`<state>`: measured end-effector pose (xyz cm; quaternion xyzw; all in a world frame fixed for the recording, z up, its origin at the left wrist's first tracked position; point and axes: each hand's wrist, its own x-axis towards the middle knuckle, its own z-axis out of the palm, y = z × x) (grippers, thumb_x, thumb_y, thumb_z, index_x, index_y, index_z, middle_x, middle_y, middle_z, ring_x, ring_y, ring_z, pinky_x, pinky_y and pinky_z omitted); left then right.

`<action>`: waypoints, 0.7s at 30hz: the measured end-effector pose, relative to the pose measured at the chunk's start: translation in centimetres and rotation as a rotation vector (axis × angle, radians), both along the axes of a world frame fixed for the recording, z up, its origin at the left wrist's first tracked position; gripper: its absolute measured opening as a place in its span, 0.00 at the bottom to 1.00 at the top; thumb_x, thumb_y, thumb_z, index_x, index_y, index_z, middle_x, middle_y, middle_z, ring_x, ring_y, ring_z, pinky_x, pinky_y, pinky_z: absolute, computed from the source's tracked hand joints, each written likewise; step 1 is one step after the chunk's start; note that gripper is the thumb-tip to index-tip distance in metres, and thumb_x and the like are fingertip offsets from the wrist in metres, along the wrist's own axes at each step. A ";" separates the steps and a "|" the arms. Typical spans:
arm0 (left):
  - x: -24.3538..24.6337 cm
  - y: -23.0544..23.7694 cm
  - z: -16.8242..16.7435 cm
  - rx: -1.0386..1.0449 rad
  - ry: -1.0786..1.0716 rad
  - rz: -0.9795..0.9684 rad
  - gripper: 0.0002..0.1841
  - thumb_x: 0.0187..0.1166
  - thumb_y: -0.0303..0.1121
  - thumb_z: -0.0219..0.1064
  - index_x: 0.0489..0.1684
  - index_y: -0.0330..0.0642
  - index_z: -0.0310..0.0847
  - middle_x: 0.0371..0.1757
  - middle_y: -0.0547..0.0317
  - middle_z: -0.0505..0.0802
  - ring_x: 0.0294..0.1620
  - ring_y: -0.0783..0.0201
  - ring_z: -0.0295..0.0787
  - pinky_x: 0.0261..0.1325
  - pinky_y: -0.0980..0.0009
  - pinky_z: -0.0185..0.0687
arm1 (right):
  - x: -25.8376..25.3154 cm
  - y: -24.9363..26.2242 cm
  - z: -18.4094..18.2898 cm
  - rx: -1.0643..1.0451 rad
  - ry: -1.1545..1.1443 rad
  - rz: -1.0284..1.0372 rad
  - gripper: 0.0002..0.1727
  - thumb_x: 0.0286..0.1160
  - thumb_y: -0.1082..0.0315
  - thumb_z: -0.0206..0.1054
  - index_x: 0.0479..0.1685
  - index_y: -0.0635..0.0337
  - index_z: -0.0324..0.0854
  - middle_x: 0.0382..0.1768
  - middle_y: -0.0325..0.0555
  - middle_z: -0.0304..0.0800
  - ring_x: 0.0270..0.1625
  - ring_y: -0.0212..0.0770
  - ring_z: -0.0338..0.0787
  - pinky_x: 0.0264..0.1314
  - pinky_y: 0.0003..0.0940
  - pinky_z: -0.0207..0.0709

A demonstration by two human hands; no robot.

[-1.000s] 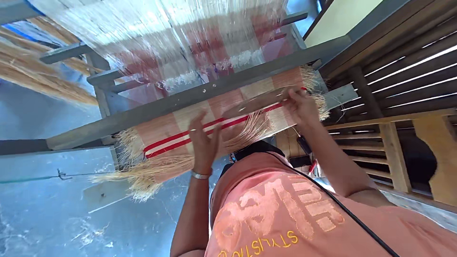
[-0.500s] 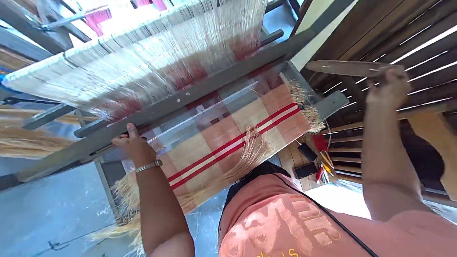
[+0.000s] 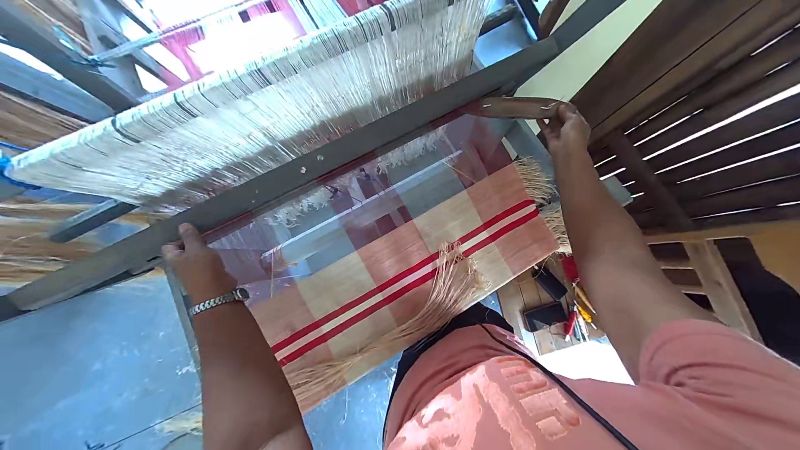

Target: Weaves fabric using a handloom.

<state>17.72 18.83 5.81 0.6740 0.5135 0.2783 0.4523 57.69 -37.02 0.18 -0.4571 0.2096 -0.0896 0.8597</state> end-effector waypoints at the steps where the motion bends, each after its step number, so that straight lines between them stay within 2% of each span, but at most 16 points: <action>1: -0.4 -0.1 0.3 0.039 0.034 -0.019 0.32 0.92 0.55 0.47 0.79 0.35 0.66 0.72 0.42 0.81 0.68 0.55 0.80 0.71 0.52 0.75 | 0.2 0.4 -0.4 0.001 0.003 0.036 0.22 0.87 0.74 0.58 0.78 0.63 0.63 0.60 0.58 0.84 0.57 0.52 0.91 0.57 0.50 0.89; 3: -1.0 -0.1 0.5 0.099 0.057 -0.045 0.30 0.95 0.50 0.41 0.73 0.31 0.72 0.69 0.39 0.82 0.67 0.55 0.79 0.73 0.51 0.72 | 0.2 1.8 -1.2 -0.037 0.015 0.130 0.28 0.88 0.74 0.57 0.86 0.56 0.56 0.64 0.56 0.81 0.57 0.50 0.90 0.55 0.49 0.89; 5: -1.4 0.1 0.5 0.138 0.085 -0.057 0.29 0.94 0.52 0.43 0.63 0.31 0.76 0.61 0.43 0.84 0.60 0.60 0.81 0.68 0.54 0.74 | -0.6 4.4 -1.5 -0.144 0.016 0.278 0.28 0.90 0.71 0.55 0.87 0.57 0.55 0.64 0.54 0.80 0.53 0.46 0.90 0.53 0.43 0.89; 6: -1.7 0.3 0.4 0.152 0.108 -0.051 0.30 0.92 0.55 0.46 0.59 0.33 0.78 0.57 0.46 0.85 0.57 0.61 0.81 0.65 0.54 0.75 | -1.4 5.9 -1.4 -0.268 0.017 0.424 0.28 0.92 0.66 0.54 0.88 0.58 0.55 0.67 0.53 0.81 0.57 0.44 0.90 0.58 0.41 0.88; 7: -2.1 0.8 0.2 0.165 0.134 -0.021 0.31 0.89 0.60 0.51 0.58 0.35 0.79 0.58 0.46 0.86 0.58 0.59 0.81 0.65 0.52 0.75 | -2.3 7.3 -0.9 -0.434 0.027 0.620 0.31 0.93 0.58 0.54 0.91 0.55 0.55 0.74 0.51 0.80 0.66 0.44 0.88 0.65 0.41 0.86; 8: -2.4 1.5 0.0 0.162 0.150 0.033 0.35 0.83 0.64 0.57 0.61 0.35 0.79 0.63 0.41 0.86 0.66 0.52 0.81 0.70 0.47 0.73 | -3.0 8.6 -0.1 -0.597 0.055 0.804 0.34 0.92 0.46 0.53 0.93 0.49 0.56 0.81 0.47 0.77 0.74 0.46 0.85 0.72 0.46 0.82; 10: -3.3 2.3 -0.1 0.117 0.105 0.169 0.49 0.68 0.68 0.71 0.76 0.31 0.68 0.76 0.32 0.77 0.81 0.41 0.68 0.82 0.42 0.60 | -3.6 9.4 1.1 -0.813 0.094 0.991 0.42 0.86 0.32 0.48 0.95 0.42 0.55 0.89 0.44 0.67 0.84 0.50 0.75 0.80 0.56 0.73; 11: -3.7 2.7 -0.2 0.091 0.065 0.222 0.56 0.64 0.69 0.74 0.84 0.31 0.60 0.81 0.32 0.73 0.85 0.43 0.65 0.85 0.45 0.59 | -3.5 8.9 1.3 -0.853 0.111 1.010 0.44 0.84 0.28 0.46 0.96 0.39 0.52 0.90 0.44 0.64 0.84 0.51 0.74 0.80 0.58 0.73; 12: -3.8 2.9 -0.2 0.049 0.007 0.234 0.59 0.65 0.69 0.74 0.89 0.33 0.52 0.84 0.35 0.71 0.86 0.48 0.65 0.86 0.51 0.62 | -3.4 8.4 1.6 -0.870 0.112 1.007 0.45 0.83 0.26 0.46 0.96 0.36 0.50 0.90 0.44 0.63 0.84 0.53 0.75 0.78 0.59 0.75; 13: -4.0 2.9 -0.1 -0.012 -0.048 0.203 0.59 0.68 0.68 0.72 0.91 0.37 0.45 0.86 0.40 0.68 0.87 0.53 0.64 0.87 0.55 0.64 | -3.4 7.9 1.7 -0.884 0.103 1.006 0.45 0.82 0.26 0.48 0.97 0.34 0.48 0.91 0.45 0.63 0.83 0.54 0.76 0.77 0.60 0.77; 14: -4.2 2.8 0.0 -0.079 -0.078 0.175 0.58 0.70 0.69 0.70 0.93 0.40 0.44 0.88 0.42 0.66 0.88 0.53 0.63 0.86 0.51 0.63 | -3.6 7.5 1.5 -0.910 0.079 1.009 0.45 0.83 0.28 0.50 0.97 0.34 0.47 0.90 0.48 0.64 0.81 0.55 0.79 0.75 0.59 0.79; 16: -4.5 3.2 -0.4 -0.183 -0.041 0.135 0.57 0.69 0.75 0.64 0.94 0.47 0.47 0.87 0.42 0.70 0.84 0.47 0.69 0.78 0.43 0.69 | -4.6 7.1 1.3 -1.058 0.015 1.004 0.44 0.86 0.33 0.53 0.97 0.44 0.48 0.87 0.54 0.68 0.77 0.56 0.82 0.73 0.58 0.81; 17: -4.7 3.5 -0.7 -0.226 -0.024 0.109 0.57 0.68 0.77 0.61 0.94 0.49 0.48 0.86 0.42 0.71 0.82 0.46 0.71 0.76 0.43 0.70 | -5.2 7.2 1.6 -1.213 -0.024 0.982 0.44 0.87 0.37 0.55 0.96 0.52 0.50 0.86 0.59 0.69 0.79 0.59 0.81 0.77 0.60 0.78; 18: -4.9 3.9 -0.9 -0.258 -0.014 0.081 0.56 0.69 0.78 0.58 0.94 0.51 0.48 0.86 0.44 0.72 0.81 0.47 0.73 0.75 0.44 0.71 | -6.1 7.5 2.3 -1.382 -0.070 0.930 0.44 0.86 0.42 0.60 0.94 0.60 0.53 0.84 0.67 0.69 0.81 0.66 0.76 0.80 0.68 0.69; 19: -5.0 4.1 -1.1 -0.273 -0.017 0.063 0.56 0.69 0.79 0.57 0.94 0.52 0.49 0.85 0.46 0.74 0.80 0.48 0.75 0.75 0.46 0.73 | -7.2 8.2 3.3 -1.523 -0.106 0.863 0.44 0.84 0.46 0.65 0.92 0.64 0.56 0.82 0.73 0.69 0.80 0.74 0.75 0.79 0.75 0.66; 21: -4.8 4.2 -1.1 -0.302 -0.052 0.044 0.53 0.69 0.79 0.58 0.93 0.54 0.53 0.84 0.49 0.76 0.79 0.51 0.77 0.75 0.48 0.73 | -10.2 10.4 6.1 -1.669 -0.150 0.795 0.41 0.83 0.50 0.66 0.90 0.63 0.59 0.83 0.73 0.67 0.77 0.76 0.76 0.75 0.75 0.69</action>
